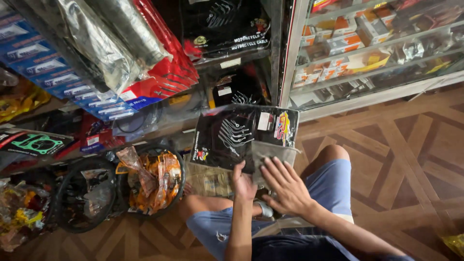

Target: The person sits on the floor in a parts store and repeatedly wipes the plastic packaging of motorcycle cables with a cloth. They pick up several different packages, wipe them, and place them back on the shelf.

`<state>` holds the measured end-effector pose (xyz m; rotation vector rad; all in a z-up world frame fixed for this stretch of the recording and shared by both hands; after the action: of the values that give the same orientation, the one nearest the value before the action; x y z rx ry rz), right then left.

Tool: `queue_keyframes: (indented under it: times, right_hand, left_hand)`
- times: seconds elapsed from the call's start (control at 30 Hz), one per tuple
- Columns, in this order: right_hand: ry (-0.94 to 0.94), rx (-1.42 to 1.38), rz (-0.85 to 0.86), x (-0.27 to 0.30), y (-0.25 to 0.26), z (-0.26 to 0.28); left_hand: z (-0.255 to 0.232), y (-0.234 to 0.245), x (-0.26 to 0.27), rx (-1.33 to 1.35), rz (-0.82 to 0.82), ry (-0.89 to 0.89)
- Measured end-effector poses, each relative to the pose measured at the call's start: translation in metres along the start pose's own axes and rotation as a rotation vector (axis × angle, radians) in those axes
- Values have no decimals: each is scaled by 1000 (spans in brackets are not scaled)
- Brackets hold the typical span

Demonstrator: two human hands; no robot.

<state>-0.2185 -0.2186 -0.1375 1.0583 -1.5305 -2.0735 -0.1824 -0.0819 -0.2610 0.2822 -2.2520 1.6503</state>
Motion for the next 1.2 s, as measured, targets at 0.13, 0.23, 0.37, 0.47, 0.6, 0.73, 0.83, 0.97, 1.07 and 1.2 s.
queue_keyframes:
  times: [0.13, 0.23, 0.37, 0.47, 0.6, 0.73, 0.83, 0.97, 1.07, 1.2]
  right_hand:
    - [-69, -193, -313, -17, 12, -47]
    - [-210, -344, -393, -21, 14, -66]
    - [-136, -188, -394, -1, -9, -16]
    - [-76, -125, -400, 10, -21, -7]
    - [-220, -319, -450, -11, 4, -49]
    - [-315, -554, -371, -35, 4, -107]
    - [-406, -535, -237, -47, -2, -115]
    - [-113, -187, -137, -45, -4, -30]
    - [58, -158, -127, -24, 13, 15]
    - [31, -304, -200, -28, 45, 0]
  left_hand:
    - [3, 0, 1, 83, -157, -111]
    - [15, -5, 11, 87, -190, -99]
    - [16, 8, 3, 96, -216, -95]
    - [16, 6, 4, 74, -233, -82]
    - [14, 8, 15, 40, -201, -97]
    - [12, -13, 36, -49, -192, -111]
    - [23, -9, 31, -135, -125, -99]
    - [37, 47, 3, -153, -103, -83]
    - [25, 35, 11, -138, -78, 54]
    - [8, -24, 36, -138, 13, 77]
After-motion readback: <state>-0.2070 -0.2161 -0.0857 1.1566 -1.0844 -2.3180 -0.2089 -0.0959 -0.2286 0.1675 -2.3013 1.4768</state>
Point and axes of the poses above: each hand's wrist, its own x-axis away from the middle knuckle, its own y-axis out of the back of the hand, z = x × y, the point moved 7 cm from there along -x, towards the middle knuckle, and after that the axes turned 2 degrees about z, right-handed, at the moved point
